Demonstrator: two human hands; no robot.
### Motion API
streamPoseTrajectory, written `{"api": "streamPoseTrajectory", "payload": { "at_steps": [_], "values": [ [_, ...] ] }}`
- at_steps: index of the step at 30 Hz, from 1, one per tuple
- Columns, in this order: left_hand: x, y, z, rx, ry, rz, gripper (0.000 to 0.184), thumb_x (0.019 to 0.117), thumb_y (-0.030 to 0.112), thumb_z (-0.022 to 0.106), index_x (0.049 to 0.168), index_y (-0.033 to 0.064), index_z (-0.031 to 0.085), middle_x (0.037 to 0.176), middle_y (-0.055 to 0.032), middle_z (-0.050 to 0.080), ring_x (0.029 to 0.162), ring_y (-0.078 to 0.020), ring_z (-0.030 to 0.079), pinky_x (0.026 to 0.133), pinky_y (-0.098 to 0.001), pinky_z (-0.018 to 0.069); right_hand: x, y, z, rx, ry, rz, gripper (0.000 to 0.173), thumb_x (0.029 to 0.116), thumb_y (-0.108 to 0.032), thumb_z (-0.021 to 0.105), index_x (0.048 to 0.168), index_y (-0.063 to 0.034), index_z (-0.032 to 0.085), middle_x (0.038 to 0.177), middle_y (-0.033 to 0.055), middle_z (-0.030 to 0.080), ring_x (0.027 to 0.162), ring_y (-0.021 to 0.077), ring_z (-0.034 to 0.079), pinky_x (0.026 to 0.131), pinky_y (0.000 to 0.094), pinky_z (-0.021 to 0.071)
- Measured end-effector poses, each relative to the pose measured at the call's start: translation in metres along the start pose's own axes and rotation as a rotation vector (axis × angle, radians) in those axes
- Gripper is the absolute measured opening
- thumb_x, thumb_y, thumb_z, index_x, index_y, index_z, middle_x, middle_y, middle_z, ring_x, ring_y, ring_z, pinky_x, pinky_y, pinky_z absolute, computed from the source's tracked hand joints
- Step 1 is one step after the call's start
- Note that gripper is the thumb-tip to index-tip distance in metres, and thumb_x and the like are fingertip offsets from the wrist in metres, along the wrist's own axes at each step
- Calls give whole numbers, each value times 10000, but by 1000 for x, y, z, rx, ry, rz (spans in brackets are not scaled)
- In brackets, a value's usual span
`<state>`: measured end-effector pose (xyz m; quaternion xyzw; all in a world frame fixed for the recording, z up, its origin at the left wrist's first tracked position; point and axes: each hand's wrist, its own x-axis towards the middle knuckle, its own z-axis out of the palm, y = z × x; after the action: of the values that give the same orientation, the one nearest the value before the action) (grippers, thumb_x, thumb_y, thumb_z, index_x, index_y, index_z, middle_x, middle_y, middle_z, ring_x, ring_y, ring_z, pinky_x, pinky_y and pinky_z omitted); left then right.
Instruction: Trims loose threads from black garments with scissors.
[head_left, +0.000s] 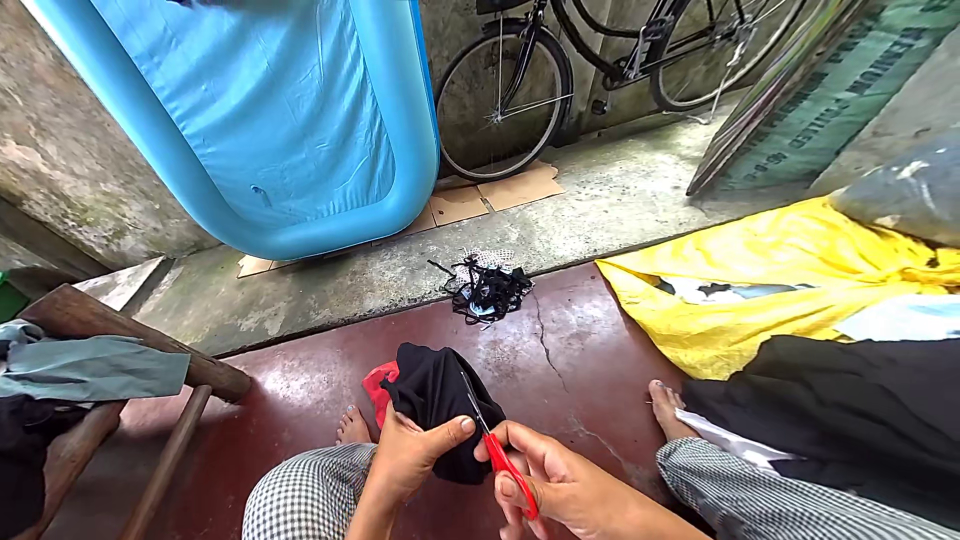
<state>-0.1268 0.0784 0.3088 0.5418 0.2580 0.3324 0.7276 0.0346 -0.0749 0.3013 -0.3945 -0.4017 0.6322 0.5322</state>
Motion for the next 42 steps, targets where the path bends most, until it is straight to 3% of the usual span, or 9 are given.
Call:
{"api": "streamPoseTrajectory", "payload": {
  "at_steps": [11,18,22,28,33,39,42],
  "values": [
    [-2,-14,9,-18,63,50,631,635,-84,910,1182,-83,595,990,-216,728,904,-305,739,860,-506,626,2,-4,1,66,63,-13,324,978,-228,689,1235,-93,545,764,45,647,637,159,673,608,366,620],
    [-6,-16,11,-6,49,44,649,629,-90,909,1192,-83,585,992,-214,728,908,-309,739,863,-503,626,1,-5,-6,99,33,2,307,990,-269,680,1211,-91,562,806,57,662,664,159,679,620,346,615],
    [-6,-16,10,5,43,43,672,627,-82,915,1209,-85,579,1021,-214,728,935,-318,737,879,-511,624,-1,-11,-5,128,70,46,359,967,-253,706,1217,-100,499,781,67,655,644,183,684,624,378,625],
    [-6,-19,9,23,57,49,659,620,-79,920,1192,-80,592,1016,-210,730,933,-310,738,879,-504,625,1,-12,-5,174,102,41,324,956,-204,712,1177,-92,503,757,67,642,612,177,670,605,390,627],
    [-8,-19,9,56,41,33,668,628,-62,923,1205,-73,587,1019,-202,730,941,-309,736,882,-501,625,2,-9,-8,145,82,15,340,971,-283,703,1177,-91,513,771,70,648,643,188,682,651,407,631],
    [-8,-21,7,60,32,24,676,633,-61,922,1218,-71,583,1035,-200,729,951,-311,735,891,-502,624,4,-9,-10,141,97,30,324,946,-202,728,1157,-92,509,765,69,652,643,190,688,639,408,634],
    [-9,-22,5,63,36,24,684,630,-59,925,1220,-71,579,1036,-196,731,950,-307,736,891,-497,624,5,-6,-12,171,68,41,330,952,-256,724,1153,-100,513,780,69,647,655,193,687,659,415,635]
  ]
}}
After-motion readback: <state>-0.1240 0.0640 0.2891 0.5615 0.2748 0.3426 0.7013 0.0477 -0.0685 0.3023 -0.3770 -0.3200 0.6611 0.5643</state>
